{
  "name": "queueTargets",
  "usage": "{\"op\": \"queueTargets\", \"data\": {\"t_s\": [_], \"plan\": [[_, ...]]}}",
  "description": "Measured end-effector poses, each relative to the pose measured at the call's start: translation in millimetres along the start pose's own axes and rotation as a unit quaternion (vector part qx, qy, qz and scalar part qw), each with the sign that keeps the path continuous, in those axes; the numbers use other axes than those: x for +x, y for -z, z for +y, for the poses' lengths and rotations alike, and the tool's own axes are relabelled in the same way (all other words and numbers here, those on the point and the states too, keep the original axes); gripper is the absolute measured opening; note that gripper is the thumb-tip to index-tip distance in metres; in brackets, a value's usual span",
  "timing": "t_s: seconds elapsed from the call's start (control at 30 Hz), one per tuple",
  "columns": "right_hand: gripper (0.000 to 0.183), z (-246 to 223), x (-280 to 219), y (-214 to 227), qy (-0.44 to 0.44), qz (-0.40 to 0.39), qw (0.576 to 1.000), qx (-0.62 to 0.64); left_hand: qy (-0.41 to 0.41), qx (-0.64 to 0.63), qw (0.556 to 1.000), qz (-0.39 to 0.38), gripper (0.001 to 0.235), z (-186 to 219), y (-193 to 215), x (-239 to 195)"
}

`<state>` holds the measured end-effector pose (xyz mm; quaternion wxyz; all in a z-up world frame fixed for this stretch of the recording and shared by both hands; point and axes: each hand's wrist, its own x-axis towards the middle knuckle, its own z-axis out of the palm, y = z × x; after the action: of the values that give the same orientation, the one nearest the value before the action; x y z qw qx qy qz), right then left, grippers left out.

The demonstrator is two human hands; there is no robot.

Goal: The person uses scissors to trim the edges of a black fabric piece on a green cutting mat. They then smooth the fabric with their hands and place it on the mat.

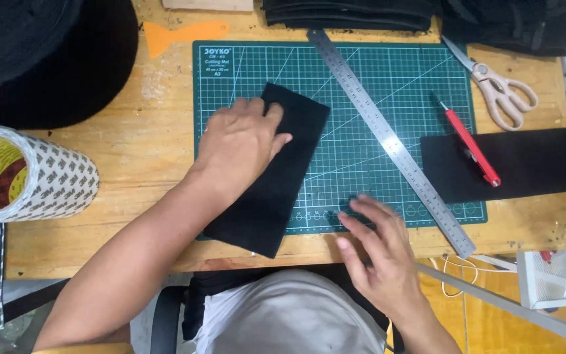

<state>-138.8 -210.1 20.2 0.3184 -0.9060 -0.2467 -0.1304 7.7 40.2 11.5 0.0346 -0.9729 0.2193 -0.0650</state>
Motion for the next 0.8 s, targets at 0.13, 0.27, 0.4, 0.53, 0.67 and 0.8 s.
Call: {"op": "queueTargets", "data": {"t_s": [0.13,0.27,0.4,0.53,0.67,0.8], "plan": [[0.036,17.5,0.5,21.1,-0.028,0.047,0.998,-0.027,0.018,-0.109,0.989,-0.101,0.058,-7.2,28.2,-3.3],[0.028,51.3,-14.5,59.4,-0.101,0.136,0.979,-0.113,0.038,-0.152,0.984,-0.087,0.071,-27.4,26.8,-22.3],[0.041,110.9,-41.7,91.9,-0.146,0.137,0.950,-0.240,0.001,-0.135,0.990,-0.035,0.079,-44.3,12.4,-43.1],[0.065,129.5,-34.4,108.9,-0.258,0.081,0.944,-0.188,-0.005,-0.163,0.985,-0.059,0.083,-43.8,19.8,-44.7],[0.067,137.9,-32.8,109.9,-0.288,0.014,0.937,-0.199,0.026,-0.223,0.962,-0.159,0.093,-51.5,35.8,-38.6],[0.065,129.5,-29.9,102.5,-0.289,0.006,0.935,-0.207,0.014,-0.243,0.955,-0.168,0.099,-56.3,27.2,-43.9]]}}
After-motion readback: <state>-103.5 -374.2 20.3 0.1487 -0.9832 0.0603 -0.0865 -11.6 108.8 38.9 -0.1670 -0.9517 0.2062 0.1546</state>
